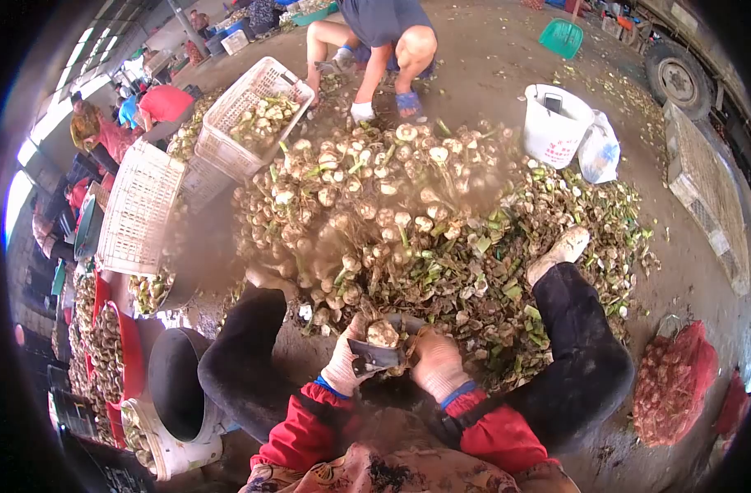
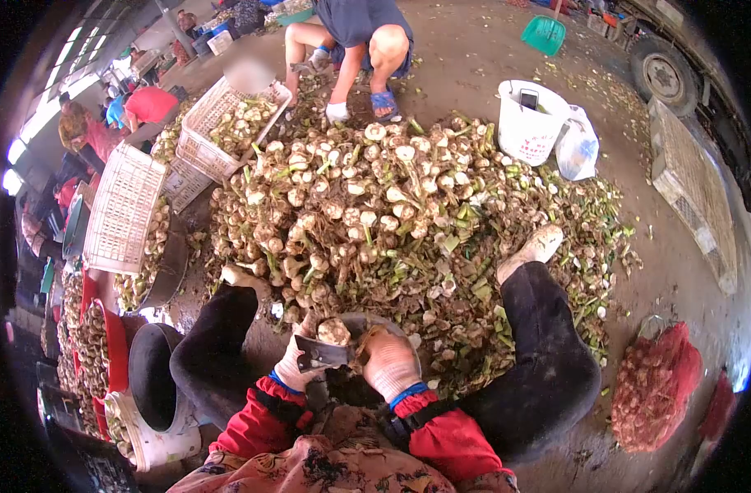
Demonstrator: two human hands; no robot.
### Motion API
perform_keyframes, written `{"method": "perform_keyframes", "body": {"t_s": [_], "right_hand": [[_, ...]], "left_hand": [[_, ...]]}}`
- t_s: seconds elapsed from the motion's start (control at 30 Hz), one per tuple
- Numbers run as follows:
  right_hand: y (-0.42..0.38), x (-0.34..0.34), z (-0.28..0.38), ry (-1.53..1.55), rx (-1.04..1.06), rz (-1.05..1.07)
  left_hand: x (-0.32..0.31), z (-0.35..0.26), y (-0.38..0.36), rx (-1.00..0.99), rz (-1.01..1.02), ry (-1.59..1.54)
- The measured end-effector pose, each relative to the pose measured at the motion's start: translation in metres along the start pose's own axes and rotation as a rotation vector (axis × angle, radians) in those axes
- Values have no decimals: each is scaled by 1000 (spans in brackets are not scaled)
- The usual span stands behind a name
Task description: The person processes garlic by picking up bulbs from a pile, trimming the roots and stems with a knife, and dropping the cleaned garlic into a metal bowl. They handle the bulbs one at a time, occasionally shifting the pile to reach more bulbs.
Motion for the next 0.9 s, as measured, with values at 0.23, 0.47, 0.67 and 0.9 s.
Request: {"method": "perform_keyframes", "body": {"t_s": [0.23,0.47,0.67,0.9], "right_hand": [[0,-7,-8,164,-26,-16],[2,-1,-95,517,-664,-99],[38,-83,-92,1637,-295,3],[-1,-4,-9,1416,96,221]], "left_hand": [[-15,16,-8,-160,-140,422],[-40,20,-23,-462,160,609],[21,-11,-2,-529,-6,381],[13,-6,-10,-430,119,663]]}}
Point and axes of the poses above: each hand's wrist, its own y-axis towards the middle knuckle, its own x-axis out of the back of the hand, z = x × y, the point moved 3 cm from there along y, towards the middle knuckle, and after that the axes turned 10 degrees about -x, right-handed, at the moved point
